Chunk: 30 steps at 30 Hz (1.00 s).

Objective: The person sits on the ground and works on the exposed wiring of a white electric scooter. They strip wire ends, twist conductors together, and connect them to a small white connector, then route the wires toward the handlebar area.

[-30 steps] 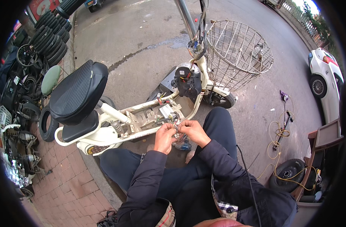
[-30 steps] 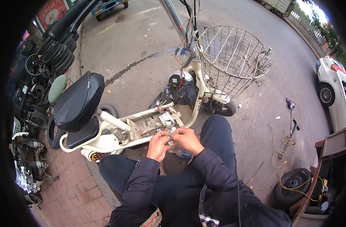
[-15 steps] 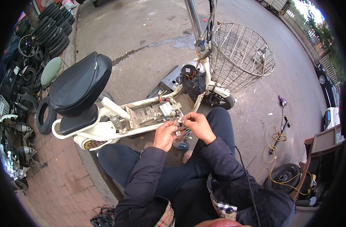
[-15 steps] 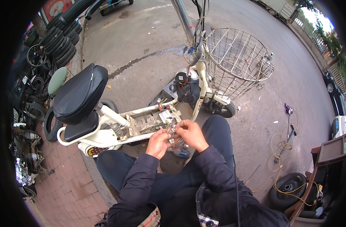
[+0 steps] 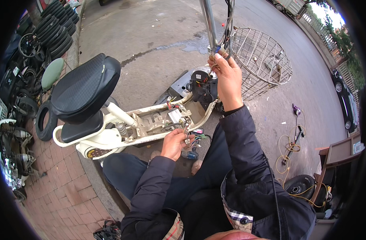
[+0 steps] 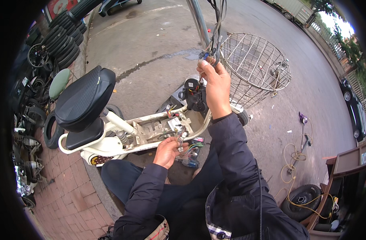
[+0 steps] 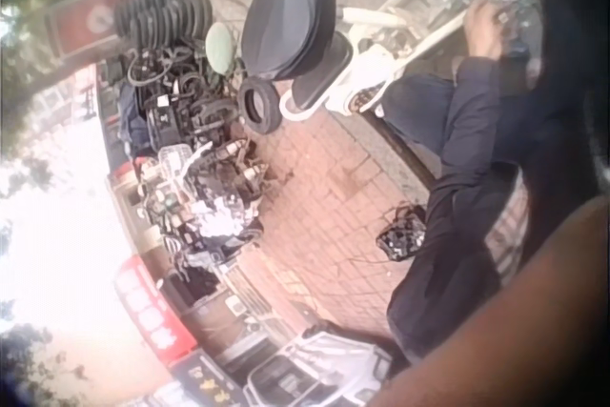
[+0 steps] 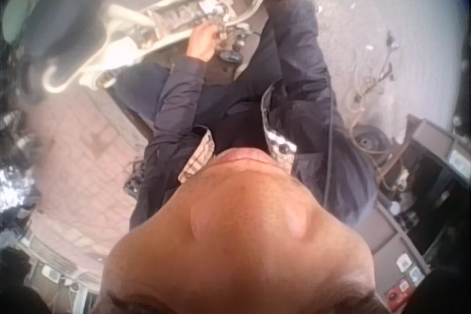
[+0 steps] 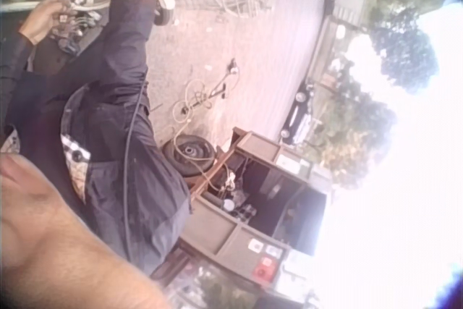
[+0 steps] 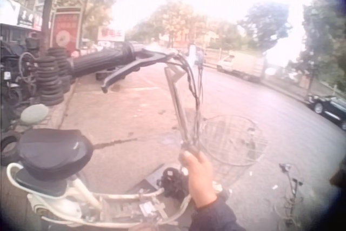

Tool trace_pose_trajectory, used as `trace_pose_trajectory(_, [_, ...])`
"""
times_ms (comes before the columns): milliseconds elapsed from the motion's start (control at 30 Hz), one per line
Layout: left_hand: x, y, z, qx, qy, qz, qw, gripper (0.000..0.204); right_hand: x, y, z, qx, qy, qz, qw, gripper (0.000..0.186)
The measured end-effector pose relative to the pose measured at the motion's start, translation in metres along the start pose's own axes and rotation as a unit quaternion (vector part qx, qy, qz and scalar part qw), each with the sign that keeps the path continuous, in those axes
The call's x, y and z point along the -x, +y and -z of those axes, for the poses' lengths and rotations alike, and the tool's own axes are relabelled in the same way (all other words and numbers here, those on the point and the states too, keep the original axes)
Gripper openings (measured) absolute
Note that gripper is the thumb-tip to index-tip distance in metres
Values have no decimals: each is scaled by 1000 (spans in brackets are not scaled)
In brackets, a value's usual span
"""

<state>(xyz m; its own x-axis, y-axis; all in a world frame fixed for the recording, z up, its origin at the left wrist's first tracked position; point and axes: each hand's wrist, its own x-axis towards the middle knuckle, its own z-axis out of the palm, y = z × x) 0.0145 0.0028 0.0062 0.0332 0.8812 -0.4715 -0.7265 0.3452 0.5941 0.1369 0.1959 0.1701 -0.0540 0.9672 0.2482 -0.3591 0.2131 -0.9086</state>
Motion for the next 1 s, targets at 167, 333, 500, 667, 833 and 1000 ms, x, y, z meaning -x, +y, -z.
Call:
trace_pose_trajectory(167, [1,2,1,1,-5,4,1000,9,-4,-3,7,-31,7,-8,999,18])
trace_pose_trajectory(333, [1,0,-2,1,5,-6,1000,9,-1,-14,10,-56,-3,1,998,17])
trace_pose_trajectory(500, [-2,-2,2,-16,-4,-13,1000,14,3,-20,13,-65,0,-18,998,27])
trace_pose_trajectory(667, [-1,-4,5,-18,-1,-10,1000,15,9,-29,18,-84,-22,-25,996,39])
trace_pose_trajectory(833, [-1,-3,3,-17,-7,-13,1000,15,15,-41,23,-106,-64,-48,991,41])
trace_pose_trajectory(1000, [0,-3,2,-20,-4,-12,1000,14,15,-46,26,-119,-69,-60,989,41])
